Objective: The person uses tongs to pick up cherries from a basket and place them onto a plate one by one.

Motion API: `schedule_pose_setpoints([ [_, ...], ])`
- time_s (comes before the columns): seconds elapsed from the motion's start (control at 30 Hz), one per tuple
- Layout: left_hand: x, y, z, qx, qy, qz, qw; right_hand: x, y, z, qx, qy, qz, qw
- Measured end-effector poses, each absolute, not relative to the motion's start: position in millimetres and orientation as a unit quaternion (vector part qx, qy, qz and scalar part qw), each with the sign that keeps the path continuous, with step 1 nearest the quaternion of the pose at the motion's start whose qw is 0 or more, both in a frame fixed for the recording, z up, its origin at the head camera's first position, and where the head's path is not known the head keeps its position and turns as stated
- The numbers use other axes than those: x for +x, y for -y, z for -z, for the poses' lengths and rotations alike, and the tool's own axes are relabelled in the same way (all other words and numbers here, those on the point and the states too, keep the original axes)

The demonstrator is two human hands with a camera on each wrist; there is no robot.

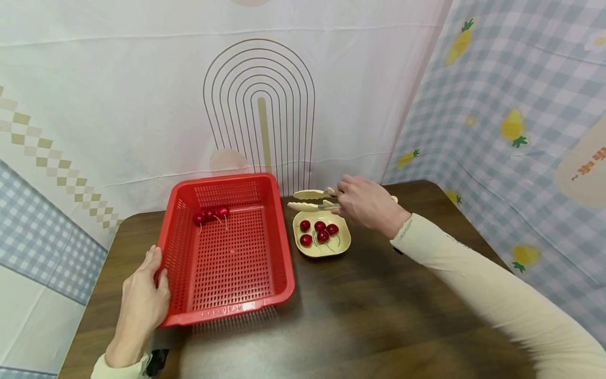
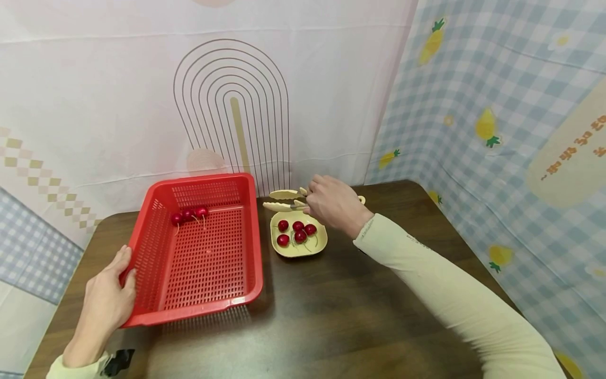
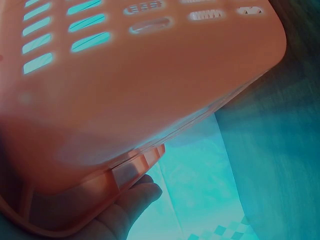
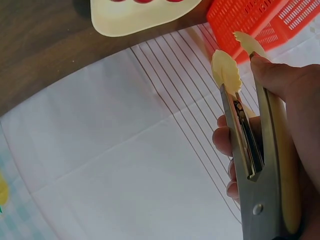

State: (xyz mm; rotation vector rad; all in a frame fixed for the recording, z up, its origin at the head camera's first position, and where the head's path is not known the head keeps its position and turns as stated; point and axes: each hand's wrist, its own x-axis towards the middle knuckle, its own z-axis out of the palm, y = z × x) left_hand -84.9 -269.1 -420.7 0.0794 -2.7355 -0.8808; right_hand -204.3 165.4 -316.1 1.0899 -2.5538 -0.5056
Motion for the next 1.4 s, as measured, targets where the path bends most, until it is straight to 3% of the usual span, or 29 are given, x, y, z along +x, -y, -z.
schedule_pose_setpoints([
  [1.4,-84,269,420,0.027,0.944,0.304,0.128,-224,-131,289,0.406,0.884,0.168,0.158],
])
